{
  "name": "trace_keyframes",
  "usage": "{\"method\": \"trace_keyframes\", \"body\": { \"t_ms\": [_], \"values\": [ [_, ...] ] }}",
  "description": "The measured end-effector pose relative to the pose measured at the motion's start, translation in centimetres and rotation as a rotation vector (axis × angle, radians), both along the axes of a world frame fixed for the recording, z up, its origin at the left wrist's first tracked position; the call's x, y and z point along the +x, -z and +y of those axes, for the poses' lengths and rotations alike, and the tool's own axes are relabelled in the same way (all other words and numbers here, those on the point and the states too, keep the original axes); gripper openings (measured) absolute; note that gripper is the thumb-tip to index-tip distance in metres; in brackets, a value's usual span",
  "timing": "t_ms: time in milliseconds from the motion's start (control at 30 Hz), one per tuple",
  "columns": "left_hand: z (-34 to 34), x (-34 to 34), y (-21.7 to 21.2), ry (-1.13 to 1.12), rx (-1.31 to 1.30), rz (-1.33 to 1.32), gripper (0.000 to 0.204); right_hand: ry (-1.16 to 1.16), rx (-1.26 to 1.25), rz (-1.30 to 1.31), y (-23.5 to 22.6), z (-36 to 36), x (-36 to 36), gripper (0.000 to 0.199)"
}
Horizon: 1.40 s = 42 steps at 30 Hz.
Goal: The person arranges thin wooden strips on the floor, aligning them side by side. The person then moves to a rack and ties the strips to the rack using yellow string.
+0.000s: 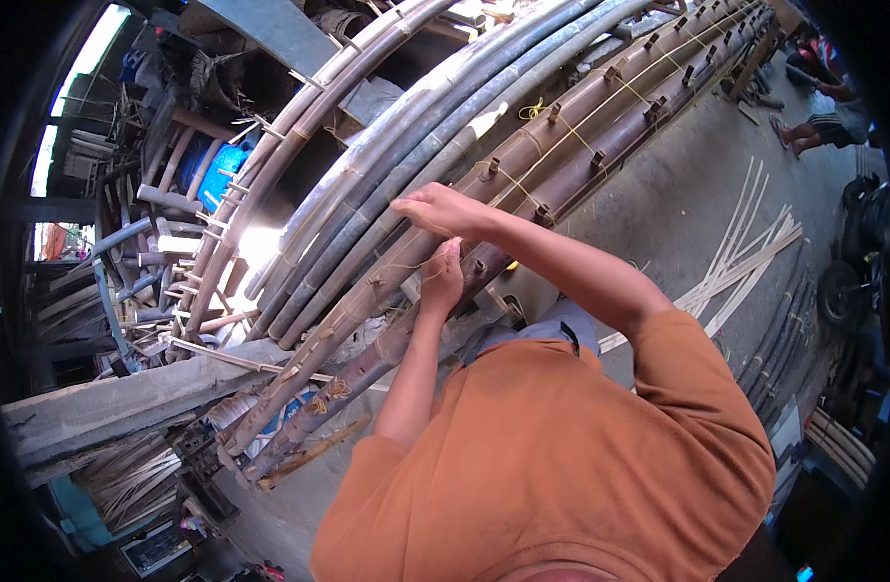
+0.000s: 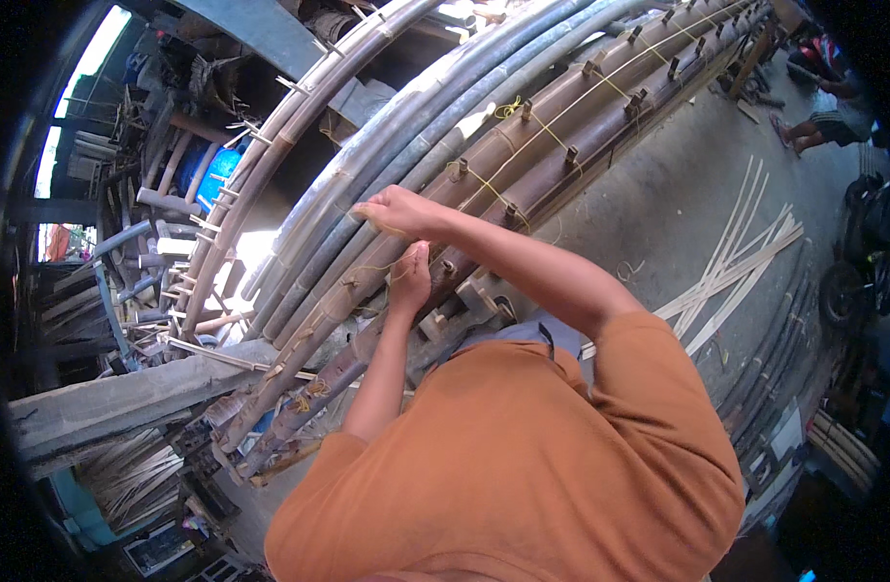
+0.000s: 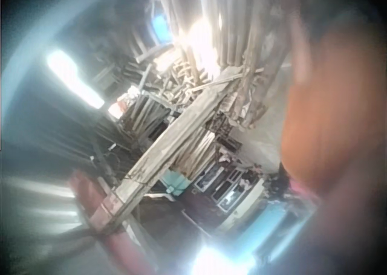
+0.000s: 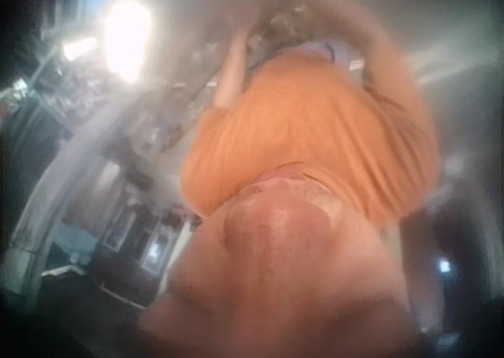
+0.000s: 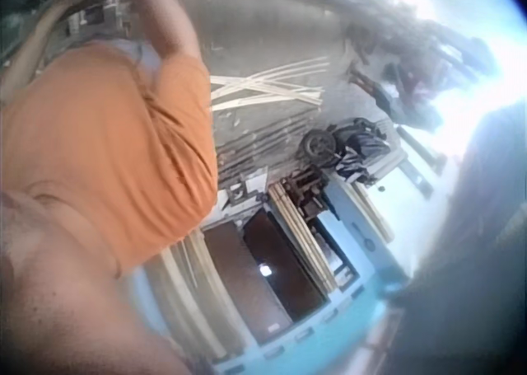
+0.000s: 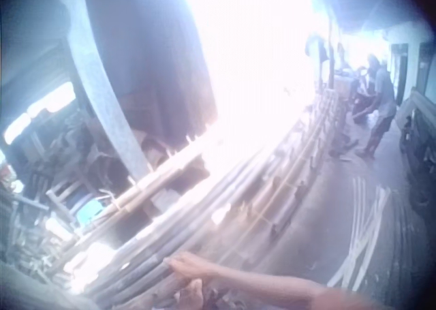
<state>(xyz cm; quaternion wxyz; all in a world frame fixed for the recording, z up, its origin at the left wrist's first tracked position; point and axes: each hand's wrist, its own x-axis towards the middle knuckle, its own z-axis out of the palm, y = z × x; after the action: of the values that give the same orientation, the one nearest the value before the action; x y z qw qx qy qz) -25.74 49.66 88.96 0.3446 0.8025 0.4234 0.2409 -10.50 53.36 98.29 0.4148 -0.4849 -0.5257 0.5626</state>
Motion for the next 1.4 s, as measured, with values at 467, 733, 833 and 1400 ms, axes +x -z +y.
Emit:
{"method": "trace_keyframes", "body": {
  "t_ms": [467,733,833,1400],
  "values": [
    [14.6,4.7,-1.1,-0.112,0.117,-0.061,0.033,-0.037,0.266,-0.274,7.5,-16.7,0.5,0.046],
    [29.5,5.1,1.1,0.402,0.586,0.954,0.015,1.178,0.094,1.483,8.2,-28.3,16.4,0.042],
    [35.5,6.6,-6.6,-0.200,0.156,0.624,0.027,1.444,0.125,1.576,14.2,-35.8,21.6,0.044],
    [-42.7,52.0,23.6,1.488,-0.333,0.939,0.060,2.091,-0.969,0.672,64.3,-64.0,45.4,0.036]
  ]
}}
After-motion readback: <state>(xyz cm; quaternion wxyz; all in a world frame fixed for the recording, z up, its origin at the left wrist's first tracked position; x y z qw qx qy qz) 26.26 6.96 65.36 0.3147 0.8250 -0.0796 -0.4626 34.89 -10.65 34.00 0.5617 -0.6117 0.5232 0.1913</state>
